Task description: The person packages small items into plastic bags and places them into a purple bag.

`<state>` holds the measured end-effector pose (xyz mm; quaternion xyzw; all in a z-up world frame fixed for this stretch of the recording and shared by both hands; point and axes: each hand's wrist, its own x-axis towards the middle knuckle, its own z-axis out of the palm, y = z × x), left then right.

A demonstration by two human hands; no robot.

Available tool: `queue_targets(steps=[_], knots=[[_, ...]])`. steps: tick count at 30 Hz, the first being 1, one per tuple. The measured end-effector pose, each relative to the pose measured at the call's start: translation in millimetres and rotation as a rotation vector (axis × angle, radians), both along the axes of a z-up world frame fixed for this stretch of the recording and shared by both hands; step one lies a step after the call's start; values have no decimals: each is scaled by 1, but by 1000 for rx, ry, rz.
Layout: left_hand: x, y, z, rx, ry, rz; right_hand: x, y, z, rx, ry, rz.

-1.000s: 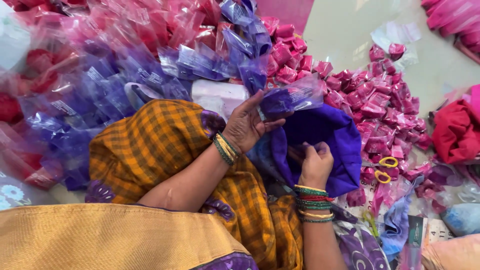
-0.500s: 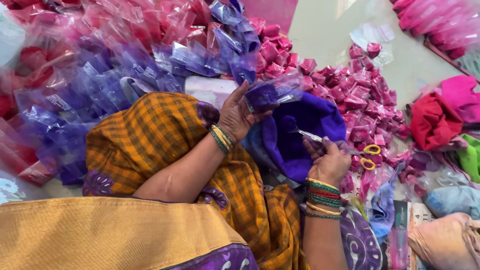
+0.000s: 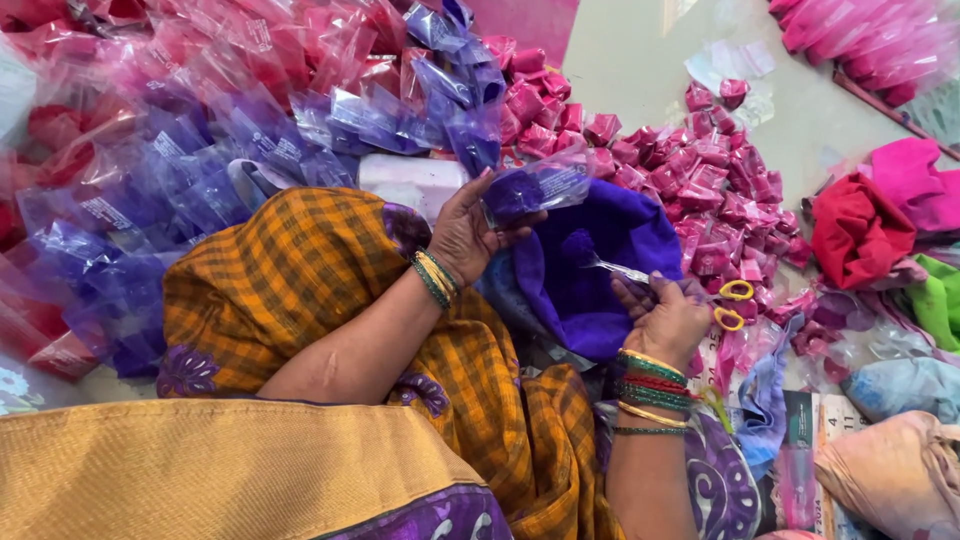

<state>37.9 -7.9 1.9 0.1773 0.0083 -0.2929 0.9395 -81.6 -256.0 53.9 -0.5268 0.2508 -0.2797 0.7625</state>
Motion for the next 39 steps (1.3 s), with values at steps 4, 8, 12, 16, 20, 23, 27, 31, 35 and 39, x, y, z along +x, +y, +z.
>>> queue_targets(steps=[4,8,12,16,20,23,27,31,35,39], knots=[[0,1,2,13,-1,-4,2,3,5,12,42,-25],[0,-2,3,32,-8,-8,3,0,6,69,45,-40],[0,-3,1,62,-20,-4,3,-3,7,149,38,-34],[0,-4,1,78,-33,-3,-5,-12,15,161,-20,-10],[0,-9,-5,142,-18,-3,-14,-15,40,148,-81,-17],[-3,-11,-7,192,-31,-6,-19,-12,58,162,-130,-42],[-5,-13,-6,248,-92,-40,-19,9,75,98,-184,-30],[-7,-13,-4,257,-105,-58,-9,50,78,-104,-200,22],[-10,-10,6,232,-117,-90,-10,84,93,-1057,-101,207],[-7,-7,-8,58,-67,-148,-4,89,95,-1525,-243,307]])
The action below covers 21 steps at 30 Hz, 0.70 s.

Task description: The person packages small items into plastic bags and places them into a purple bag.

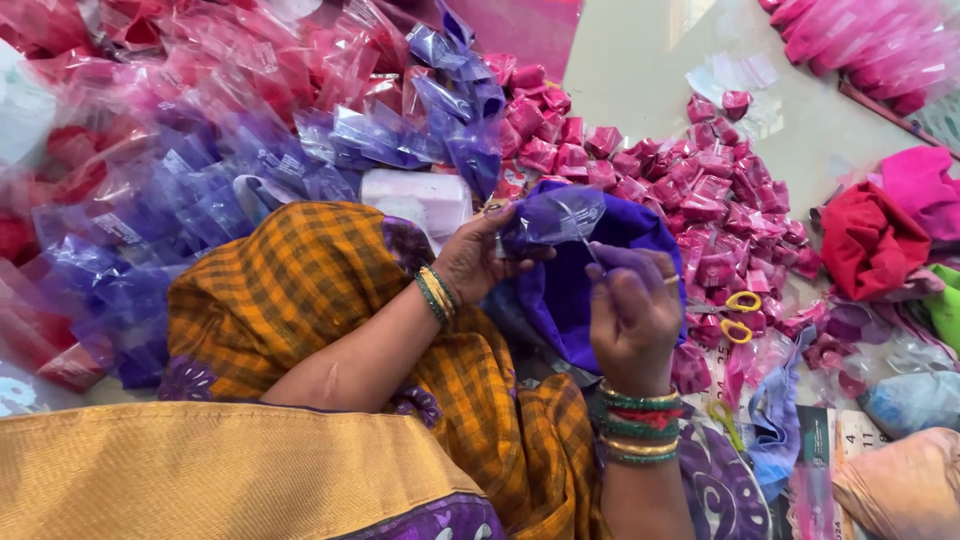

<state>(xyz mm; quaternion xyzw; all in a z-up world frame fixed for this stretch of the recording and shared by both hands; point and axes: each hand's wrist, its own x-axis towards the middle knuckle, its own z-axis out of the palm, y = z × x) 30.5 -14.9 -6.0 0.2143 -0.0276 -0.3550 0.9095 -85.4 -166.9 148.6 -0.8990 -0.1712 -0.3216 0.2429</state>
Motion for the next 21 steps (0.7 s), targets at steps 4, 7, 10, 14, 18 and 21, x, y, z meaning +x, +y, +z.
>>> queue_targets(steps=[4,7,10,14,18,21], knots=[[-1,-8,-7,-69,36,-30,-6,-11,-4,29,-43,-37],[-6,-11,-17,-78,42,-56,-8,-13,-10,119,-20,-93],[-5,-14,-14,-95,2,-130,-9,-15,-12,189,-4,-142],[-15,-13,-6,-99,-35,-201,-20,-15,-17,372,56,-87],[-12,-12,-12,-74,20,-187,-18,-25,-31,485,84,-81],[-12,-20,-27,-56,39,-156,-19,-20,-23,556,30,-67]])
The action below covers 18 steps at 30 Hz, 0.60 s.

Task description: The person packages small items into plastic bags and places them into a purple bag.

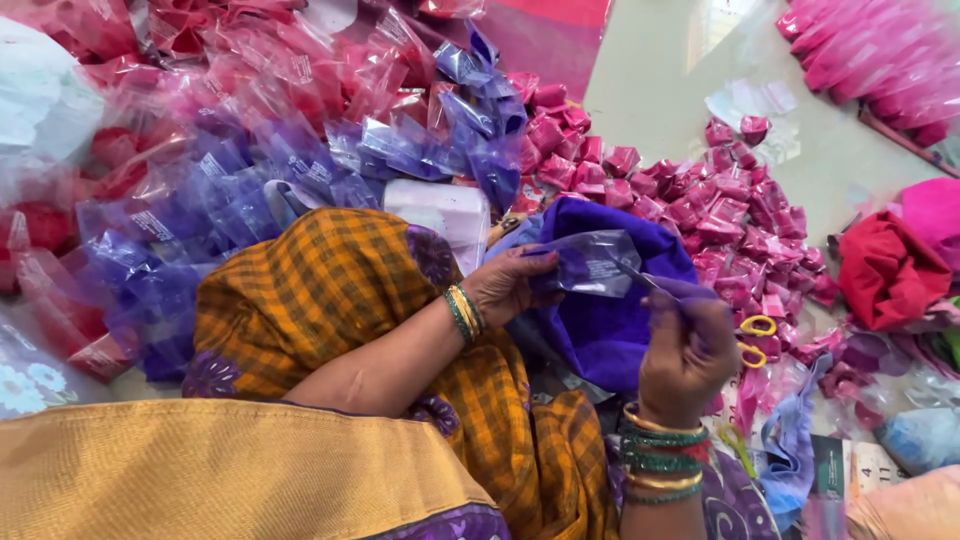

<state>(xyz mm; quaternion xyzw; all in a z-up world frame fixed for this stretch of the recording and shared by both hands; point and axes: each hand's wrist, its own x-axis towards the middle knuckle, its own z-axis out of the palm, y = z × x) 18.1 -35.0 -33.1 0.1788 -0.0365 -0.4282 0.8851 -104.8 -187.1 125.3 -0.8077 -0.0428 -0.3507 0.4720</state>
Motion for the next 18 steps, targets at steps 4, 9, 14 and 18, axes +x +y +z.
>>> queue_targets(steps=[4,9,14,18], knots=[[2,-3,-8,3,82,81,-2,-3,15,200,-126,-30],[0,2,6,-36,186,122,-5,-67,-26,113,-82,-200],[4,-5,-18,-50,172,164,9,-38,-23,-253,260,-266],[2,8,5,-99,177,214,14,-22,-23,-351,345,-233]])
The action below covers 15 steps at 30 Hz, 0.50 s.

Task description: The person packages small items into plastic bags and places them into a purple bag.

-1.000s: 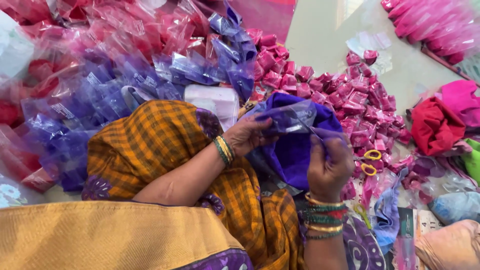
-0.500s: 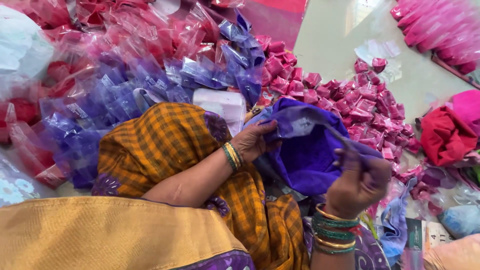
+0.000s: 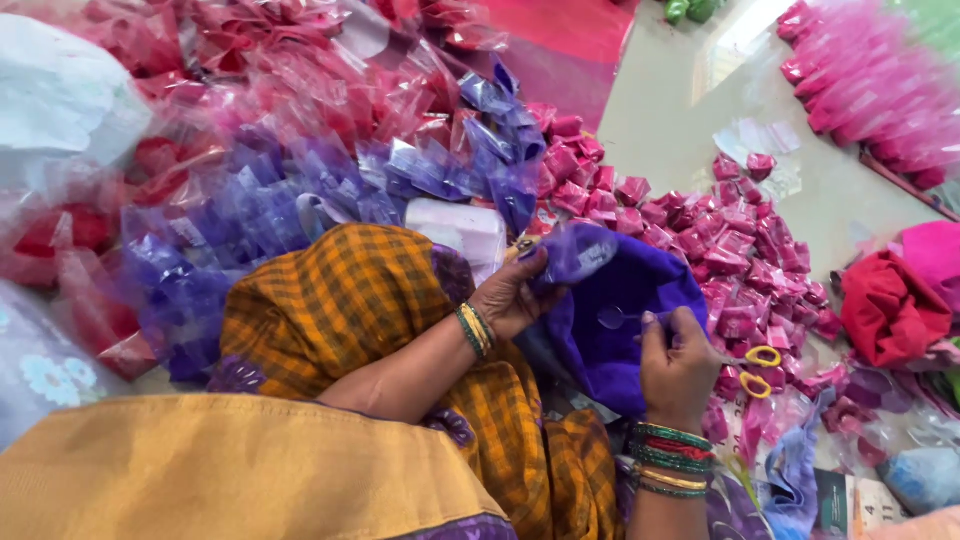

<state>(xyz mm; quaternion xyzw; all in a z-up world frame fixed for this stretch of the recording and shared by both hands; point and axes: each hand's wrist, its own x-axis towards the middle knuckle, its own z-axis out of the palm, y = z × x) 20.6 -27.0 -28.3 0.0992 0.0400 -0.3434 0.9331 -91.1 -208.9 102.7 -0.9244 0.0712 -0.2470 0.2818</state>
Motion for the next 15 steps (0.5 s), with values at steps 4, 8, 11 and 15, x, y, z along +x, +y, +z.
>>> queue_targets(steps=[4,8,11,15], knots=[[13,5,-1,-83,58,47,0,-1,-2,24,23,-15],[21,11,-1,-85,98,93,-1,-4,-4,22,46,-17],[25,15,-1,-58,88,101,0,-1,-2,27,59,-17],[33,17,-7,46,49,157,1,1,-1,30,47,6]])
